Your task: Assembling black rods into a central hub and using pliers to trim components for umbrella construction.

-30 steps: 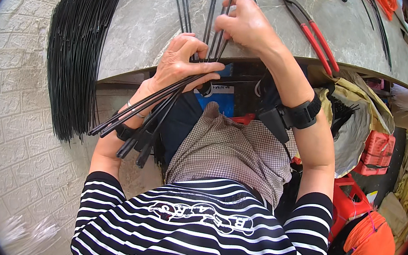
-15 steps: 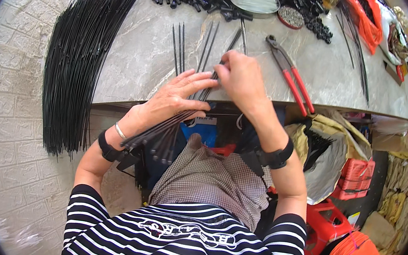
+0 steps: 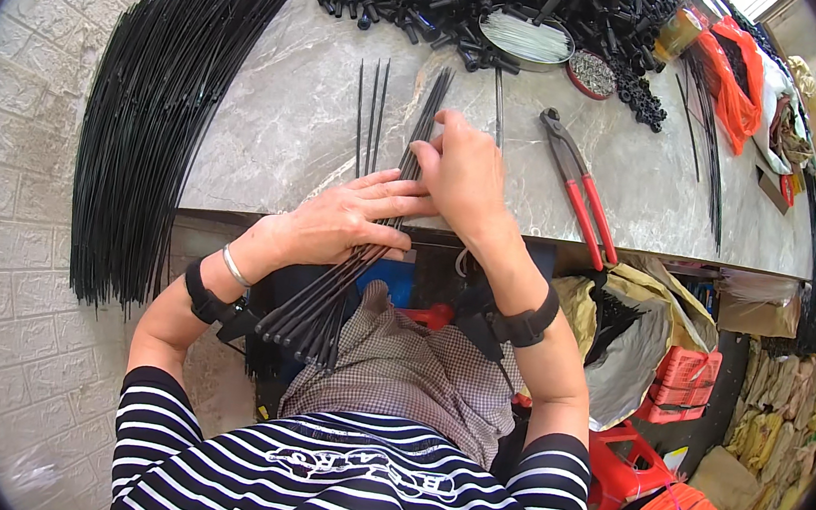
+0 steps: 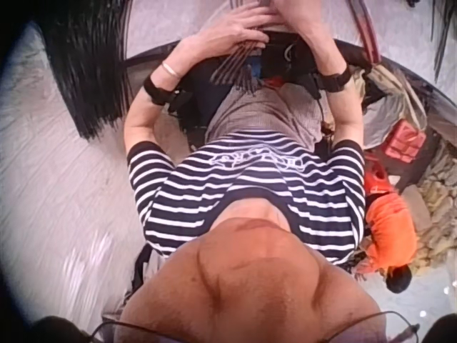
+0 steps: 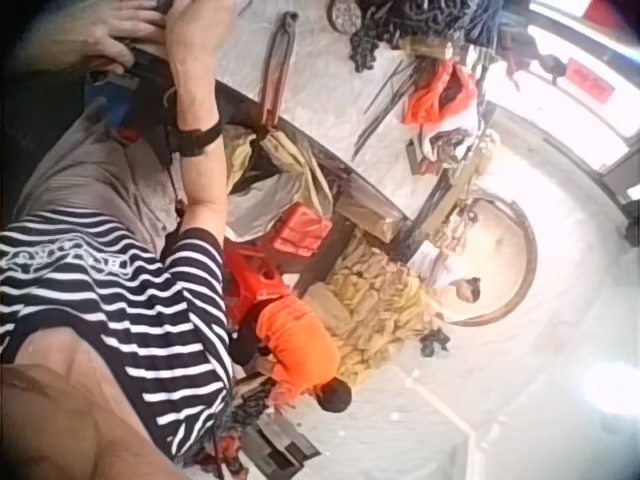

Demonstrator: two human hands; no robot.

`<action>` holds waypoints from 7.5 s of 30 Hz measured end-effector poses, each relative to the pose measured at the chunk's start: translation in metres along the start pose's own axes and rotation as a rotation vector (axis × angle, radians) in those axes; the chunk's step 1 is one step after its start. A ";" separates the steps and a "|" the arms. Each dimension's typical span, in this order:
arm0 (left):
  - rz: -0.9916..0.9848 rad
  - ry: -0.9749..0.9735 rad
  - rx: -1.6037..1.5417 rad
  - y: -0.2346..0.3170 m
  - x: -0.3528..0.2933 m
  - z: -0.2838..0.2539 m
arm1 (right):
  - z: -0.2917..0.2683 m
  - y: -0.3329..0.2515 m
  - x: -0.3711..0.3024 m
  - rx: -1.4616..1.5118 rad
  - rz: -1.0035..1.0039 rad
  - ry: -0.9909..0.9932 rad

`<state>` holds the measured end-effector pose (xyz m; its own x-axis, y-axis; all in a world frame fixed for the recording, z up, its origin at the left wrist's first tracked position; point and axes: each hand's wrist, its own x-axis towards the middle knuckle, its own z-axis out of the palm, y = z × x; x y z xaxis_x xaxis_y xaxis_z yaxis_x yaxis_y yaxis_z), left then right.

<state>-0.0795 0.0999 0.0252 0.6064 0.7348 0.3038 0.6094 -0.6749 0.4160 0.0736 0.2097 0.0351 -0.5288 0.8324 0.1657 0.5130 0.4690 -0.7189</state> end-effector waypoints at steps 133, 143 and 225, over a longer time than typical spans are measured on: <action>-0.058 -0.105 0.062 -0.009 -0.008 -0.015 | 0.018 0.015 0.095 -0.202 -0.509 -0.194; -0.084 -0.083 0.075 -0.011 -0.019 -0.015 | 0.011 0.015 0.110 -0.198 -0.456 -0.139; -0.099 -0.104 0.066 -0.013 -0.016 -0.015 | 0.022 0.028 0.131 -0.391 -0.542 -0.035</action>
<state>-0.1044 0.0979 0.0283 0.5894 0.7893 0.1724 0.6987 -0.6051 0.3816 0.0039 0.3254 0.0223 -0.7988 0.4420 0.4082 0.3725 0.8961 -0.2414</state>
